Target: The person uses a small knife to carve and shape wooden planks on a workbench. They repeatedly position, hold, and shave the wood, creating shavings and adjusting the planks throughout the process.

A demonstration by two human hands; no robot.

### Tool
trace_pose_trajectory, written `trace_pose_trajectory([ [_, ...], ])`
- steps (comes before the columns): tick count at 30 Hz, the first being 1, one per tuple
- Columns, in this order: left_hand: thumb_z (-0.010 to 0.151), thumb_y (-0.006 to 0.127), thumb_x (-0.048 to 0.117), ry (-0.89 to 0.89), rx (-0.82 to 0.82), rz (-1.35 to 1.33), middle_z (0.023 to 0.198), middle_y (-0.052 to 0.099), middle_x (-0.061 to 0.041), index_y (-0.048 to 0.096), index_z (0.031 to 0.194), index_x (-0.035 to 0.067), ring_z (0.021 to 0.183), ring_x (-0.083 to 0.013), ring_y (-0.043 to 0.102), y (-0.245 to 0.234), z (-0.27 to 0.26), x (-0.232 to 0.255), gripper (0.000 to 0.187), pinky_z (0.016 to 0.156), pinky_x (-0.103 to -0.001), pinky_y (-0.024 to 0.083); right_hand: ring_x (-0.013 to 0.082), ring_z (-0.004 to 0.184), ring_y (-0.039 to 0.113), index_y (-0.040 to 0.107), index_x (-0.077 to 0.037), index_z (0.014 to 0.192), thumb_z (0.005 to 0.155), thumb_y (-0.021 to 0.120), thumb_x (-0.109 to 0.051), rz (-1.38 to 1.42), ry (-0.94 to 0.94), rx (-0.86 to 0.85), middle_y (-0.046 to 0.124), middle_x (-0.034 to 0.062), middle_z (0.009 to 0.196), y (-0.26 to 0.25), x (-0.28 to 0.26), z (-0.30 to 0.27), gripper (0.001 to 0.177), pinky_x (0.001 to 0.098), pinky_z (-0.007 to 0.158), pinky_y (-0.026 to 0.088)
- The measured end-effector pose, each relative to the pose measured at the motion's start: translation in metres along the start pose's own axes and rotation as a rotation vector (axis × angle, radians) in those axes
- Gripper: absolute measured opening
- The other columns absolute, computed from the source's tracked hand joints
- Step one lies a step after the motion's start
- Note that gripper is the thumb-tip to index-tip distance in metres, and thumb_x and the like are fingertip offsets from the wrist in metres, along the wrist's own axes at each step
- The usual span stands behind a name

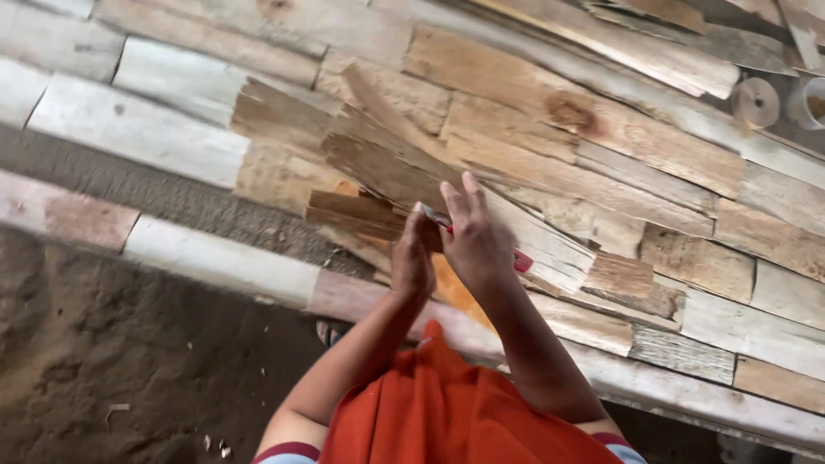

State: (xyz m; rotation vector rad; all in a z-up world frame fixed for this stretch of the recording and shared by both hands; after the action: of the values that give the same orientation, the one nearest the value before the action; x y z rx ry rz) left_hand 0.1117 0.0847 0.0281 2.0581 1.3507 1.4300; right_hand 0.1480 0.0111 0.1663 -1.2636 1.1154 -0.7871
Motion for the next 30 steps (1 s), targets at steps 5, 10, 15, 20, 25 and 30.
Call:
trace_pose_trajectory([
  [5, 0.091, 0.078, 0.029, 0.118, 0.282, -0.121, 0.096, 0.077, -0.008, 0.074, 0.105, 0.007, 0.085, -0.0186, 0.073, -0.082, 0.009, 0.097, 0.027, 0.078, -0.04, 0.06, 0.0486, 0.097, 0.07, 0.045, -0.024, 0.15, 0.09, 0.07, -0.025, 0.046, -0.079, -0.088, 0.033, 0.0097, 0.16, 0.033, -0.113, 0.003, 0.065, 0.0621, 0.076, 0.061],
  [10, 0.081, 0.087, 0.023, 0.14, 0.408, -0.324, 0.092, 0.076, -0.014, 0.072, 0.098, 0.0, 0.084, -0.0257, 0.076, -0.112, 0.014, 0.183, 0.032, 0.082, -0.04, 0.062, 0.0478, 0.097, 0.07, 0.043, -0.027, 0.15, 0.092, 0.069, -0.036, 0.051, -0.104, -0.197, 0.029, 0.0062, 0.163, 0.04, -0.164, 0.008, 0.065, 0.0623, 0.079, 0.061],
  [15, 0.073, 0.091, 0.042, 0.196, 0.581, -0.215, 0.105, 0.064, -0.015, 0.061, 0.115, 0.002, 0.096, -0.0309, 0.065, -0.116, 0.013, 0.252, 0.065, 0.09, -0.051, 0.053, 0.0496, 0.107, 0.067, 0.035, -0.026, 0.155, 0.09, 0.073, -0.041, -0.017, -0.145, -0.425, 0.019, 0.0093, 0.165, 0.046, -0.201, 0.023, 0.077, 0.0645, 0.086, 0.058],
  [20, 0.073, 0.09, 0.043, 0.26, 0.592, -0.21, 0.104, 0.065, -0.018, 0.064, 0.112, -0.001, 0.094, -0.0335, 0.066, -0.114, 0.019, 0.304, 0.064, 0.085, -0.053, 0.055, 0.0501, 0.102, 0.069, 0.033, -0.02, 0.157, 0.094, 0.071, -0.03, -0.022, -0.234, -0.401, 0.021, 0.0178, 0.164, 0.057, -0.244, 0.048, 0.074, 0.0639, 0.082, 0.059],
  [25, 0.071, 0.092, 0.04, 0.27, 0.63, -0.271, 0.105, 0.062, -0.023, 0.059, 0.118, -0.004, 0.094, -0.0354, 0.066, -0.132, 0.049, 0.337, 0.072, 0.087, -0.057, 0.056, 0.0466, 0.094, 0.073, 0.038, -0.013, 0.156, 0.092, 0.067, -0.009, -0.069, -0.298, -0.346, 0.03, 0.0263, 0.16, 0.078, -0.28, 0.087, 0.071, 0.0593, 0.075, 0.062],
  [30, 0.078, 0.091, 0.041, 0.232, 0.591, -0.181, 0.108, 0.064, -0.023, 0.062, 0.119, -0.005, 0.101, -0.038, 0.069, -0.206, 0.161, 0.359, 0.068, 0.09, -0.057, 0.055, 0.048, 0.097, 0.072, 0.038, -0.016, 0.156, 0.088, 0.062, -0.003, -0.077, -0.209, -0.329, 0.027, 0.0235, 0.163, 0.121, -0.305, 0.147, 0.074, 0.0583, 0.077, 0.062],
])
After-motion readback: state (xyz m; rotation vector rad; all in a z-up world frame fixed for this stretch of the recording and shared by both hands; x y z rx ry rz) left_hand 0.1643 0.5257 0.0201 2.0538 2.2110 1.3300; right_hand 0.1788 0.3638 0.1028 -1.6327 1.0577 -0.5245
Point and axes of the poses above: each hand's wrist, its own z-axis towards the middle knuckle, its own y-axis out of the palm, x = y × z, the point moved 6 cm from there along z, towards the middle knuckle
